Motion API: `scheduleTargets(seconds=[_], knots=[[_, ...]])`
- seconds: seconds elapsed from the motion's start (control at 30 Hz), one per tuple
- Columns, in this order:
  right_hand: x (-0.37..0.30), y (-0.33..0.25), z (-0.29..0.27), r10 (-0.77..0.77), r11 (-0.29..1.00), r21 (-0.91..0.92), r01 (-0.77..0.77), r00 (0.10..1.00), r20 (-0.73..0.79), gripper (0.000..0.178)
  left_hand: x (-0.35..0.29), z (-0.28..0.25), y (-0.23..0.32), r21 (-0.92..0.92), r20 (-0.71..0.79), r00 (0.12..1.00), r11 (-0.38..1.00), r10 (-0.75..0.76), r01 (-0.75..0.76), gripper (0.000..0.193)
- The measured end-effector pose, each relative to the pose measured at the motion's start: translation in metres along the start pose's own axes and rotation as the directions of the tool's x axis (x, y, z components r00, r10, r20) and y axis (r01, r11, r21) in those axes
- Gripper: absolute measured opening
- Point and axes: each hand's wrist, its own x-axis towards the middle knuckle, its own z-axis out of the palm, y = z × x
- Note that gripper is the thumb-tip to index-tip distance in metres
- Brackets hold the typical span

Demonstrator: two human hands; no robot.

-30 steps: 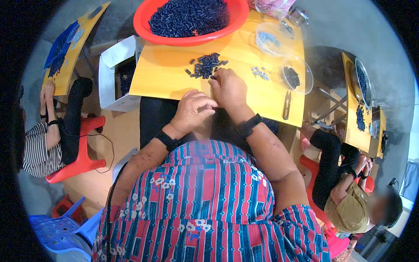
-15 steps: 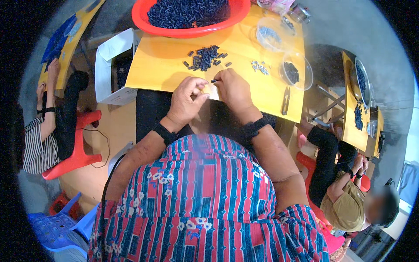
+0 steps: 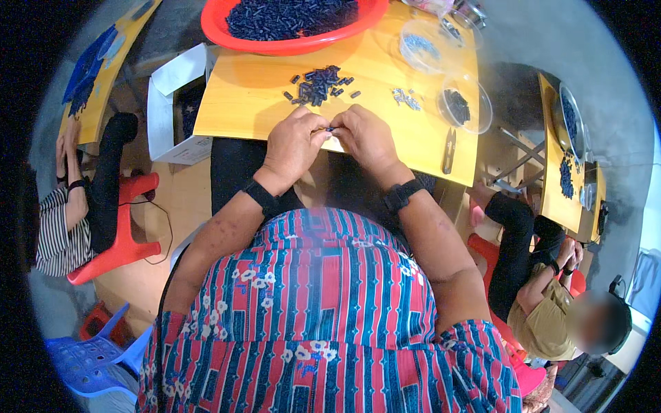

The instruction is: The person picks up a blue plastic piece and a metal pin by hand, inserts the pin into the piece, and then uses shears to trim the end of the pin before placing the assembled component onto the table.

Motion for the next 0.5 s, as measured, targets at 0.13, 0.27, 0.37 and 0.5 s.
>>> scheduleTargets(seconds=[0.13,0.27,0.37,0.5], knots=[[-0.001,0.004,0.000,0.027,0.996,0.080,-0.027,1.000,0.005,0.010,0.006,-0.003,0.003,0.040,0.027,1.000,0.999,0.007,-0.008,0.014],[-0.004,0.017,0.008,0.140,0.959,0.260,-0.111,0.986,-0.094,0.012,0.004,0.001,-0.002,-0.031,-0.029,0.998,0.998,0.059,-0.060,0.010],[-0.007,0.013,0.008,0.278,0.865,0.459,-0.202,0.955,-0.104,0.016,-0.006,0.005,-0.007,-0.243,-0.042,0.998,0.970,-0.043,0.031,0.011],[-0.014,-0.008,0.004,0.314,0.785,0.565,-0.253,0.949,-0.012,0.020,-0.007,0.005,-0.008,-0.277,-0.086,0.996,0.961,-0.029,0.005,0.011]])
